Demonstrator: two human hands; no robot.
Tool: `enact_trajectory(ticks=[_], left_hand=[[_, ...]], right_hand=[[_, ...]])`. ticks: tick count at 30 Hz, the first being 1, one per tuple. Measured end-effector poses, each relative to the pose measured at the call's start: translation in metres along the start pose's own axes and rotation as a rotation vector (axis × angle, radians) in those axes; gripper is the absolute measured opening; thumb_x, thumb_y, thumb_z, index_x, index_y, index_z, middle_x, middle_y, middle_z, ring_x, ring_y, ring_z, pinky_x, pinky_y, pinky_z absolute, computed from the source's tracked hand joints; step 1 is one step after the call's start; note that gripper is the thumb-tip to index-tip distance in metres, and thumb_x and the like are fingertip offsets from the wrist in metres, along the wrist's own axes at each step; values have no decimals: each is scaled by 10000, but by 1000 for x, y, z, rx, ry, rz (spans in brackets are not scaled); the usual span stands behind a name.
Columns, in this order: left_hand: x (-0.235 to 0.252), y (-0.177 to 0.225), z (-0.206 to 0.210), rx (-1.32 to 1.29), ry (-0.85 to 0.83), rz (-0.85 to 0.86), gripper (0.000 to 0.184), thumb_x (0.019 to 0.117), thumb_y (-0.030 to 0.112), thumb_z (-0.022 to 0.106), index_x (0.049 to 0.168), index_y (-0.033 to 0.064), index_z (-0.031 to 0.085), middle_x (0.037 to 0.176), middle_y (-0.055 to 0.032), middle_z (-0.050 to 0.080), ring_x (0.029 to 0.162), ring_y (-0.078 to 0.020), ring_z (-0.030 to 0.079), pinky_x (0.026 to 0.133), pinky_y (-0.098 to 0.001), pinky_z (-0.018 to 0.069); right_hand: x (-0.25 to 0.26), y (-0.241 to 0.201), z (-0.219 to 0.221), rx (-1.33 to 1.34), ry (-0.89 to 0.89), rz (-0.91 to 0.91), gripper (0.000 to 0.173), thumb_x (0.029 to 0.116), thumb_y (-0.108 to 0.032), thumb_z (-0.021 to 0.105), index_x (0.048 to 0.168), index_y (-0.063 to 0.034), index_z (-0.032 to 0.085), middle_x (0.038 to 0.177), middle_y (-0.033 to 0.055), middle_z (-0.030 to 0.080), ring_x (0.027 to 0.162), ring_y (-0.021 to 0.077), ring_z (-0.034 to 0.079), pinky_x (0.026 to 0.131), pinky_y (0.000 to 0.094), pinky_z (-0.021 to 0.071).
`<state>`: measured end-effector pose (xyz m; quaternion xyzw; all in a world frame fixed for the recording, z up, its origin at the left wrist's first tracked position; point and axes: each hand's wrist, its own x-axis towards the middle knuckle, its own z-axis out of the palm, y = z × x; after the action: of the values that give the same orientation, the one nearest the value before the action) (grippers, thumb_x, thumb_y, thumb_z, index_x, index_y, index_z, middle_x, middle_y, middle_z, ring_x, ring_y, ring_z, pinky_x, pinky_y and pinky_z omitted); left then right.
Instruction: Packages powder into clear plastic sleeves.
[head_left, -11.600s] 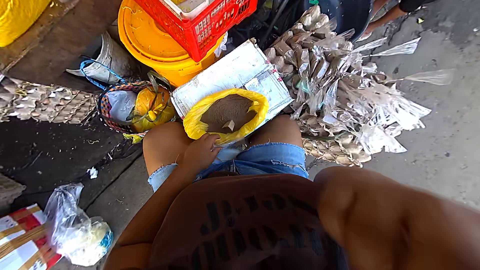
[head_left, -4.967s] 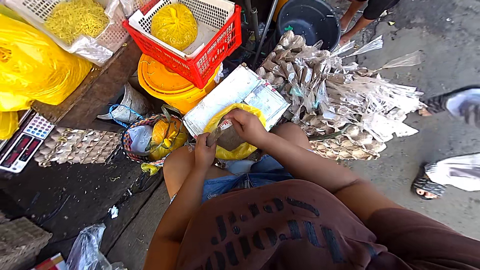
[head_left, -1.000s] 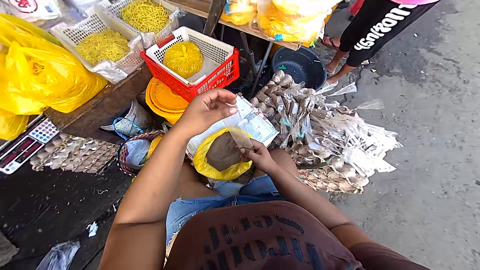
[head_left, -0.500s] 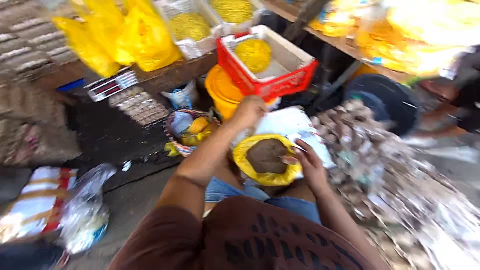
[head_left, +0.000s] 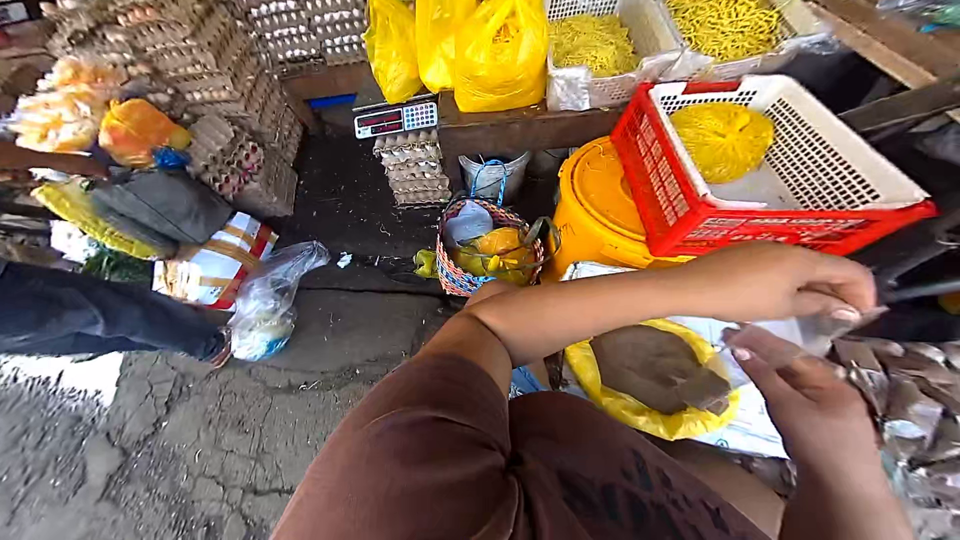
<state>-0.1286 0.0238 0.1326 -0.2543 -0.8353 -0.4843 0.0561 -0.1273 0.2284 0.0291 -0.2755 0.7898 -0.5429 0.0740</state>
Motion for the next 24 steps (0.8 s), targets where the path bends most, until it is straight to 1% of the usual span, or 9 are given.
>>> enact_trajectory(ticks=[3,6,11,14,17,18,20,21,24], left_hand=[[0,-19,5,-46,95,-32,126,958,-25,647,1027,-99,721,973,-196,731,947,-244,706,905,-382,554],[6,-48,12,-64,58,-95,164,970,41,652,1056,-86,708,1028,-190,720,984,-233,694,933,-389,543],[10,-69,22,3,68,-228,221,992,149,659,1085,-47,700,989,-167,711,900,-221,680,878,-411,553],[9,-72,25,-17,90,-265,213,997,169,656,1071,-28,692,942,-129,690,829,-175,646,813,-379,544],[3,-71,29,11,149,-231,225,1008,220,645,1003,-4,666,811,-58,615,686,-96,542,681,-292,476],[-1,-69,32,28,181,-201,229,1005,231,652,988,3,667,806,-47,615,689,-80,539,684,-273,471],[-8,-66,35,45,260,-113,210,997,209,661,990,0,682,865,-51,662,775,-55,594,763,-240,499],[-11,-66,35,40,297,-81,198,994,186,658,999,-11,684,899,-61,681,819,-52,619,800,-236,515],[-19,-74,32,2,395,-36,165,989,151,664,977,-14,670,872,-16,655,789,0,587,757,-185,500]], right_hand=[[-10,-4,2,42,-110,168,328,1017,-187,566,1211,52,680,1185,120,713,1066,88,676,959,295,555],[-16,-1,12,163,-99,346,252,1029,-140,558,1176,14,694,1128,74,707,1009,81,662,907,296,561],[-22,15,27,245,-19,460,184,976,-76,648,1124,18,706,1063,109,715,973,137,676,907,353,563],[-23,13,31,319,11,492,185,954,-59,689,1120,22,692,991,83,728,890,100,676,857,320,564],[-18,12,36,273,44,410,234,926,-120,748,1112,4,678,881,61,713,771,97,666,762,326,577],[-15,12,39,211,61,358,235,920,-155,761,1074,2,677,846,63,691,730,109,648,718,335,568],[-11,12,46,70,125,216,229,931,-219,751,970,-11,665,746,49,627,637,113,585,621,327,522],[-8,11,49,-5,153,161,252,957,-249,720,934,-7,654,707,55,594,609,138,561,592,350,501],[-7,10,52,-197,142,96,371,1044,-305,564,888,20,652,697,118,598,642,256,610,617,470,522]])
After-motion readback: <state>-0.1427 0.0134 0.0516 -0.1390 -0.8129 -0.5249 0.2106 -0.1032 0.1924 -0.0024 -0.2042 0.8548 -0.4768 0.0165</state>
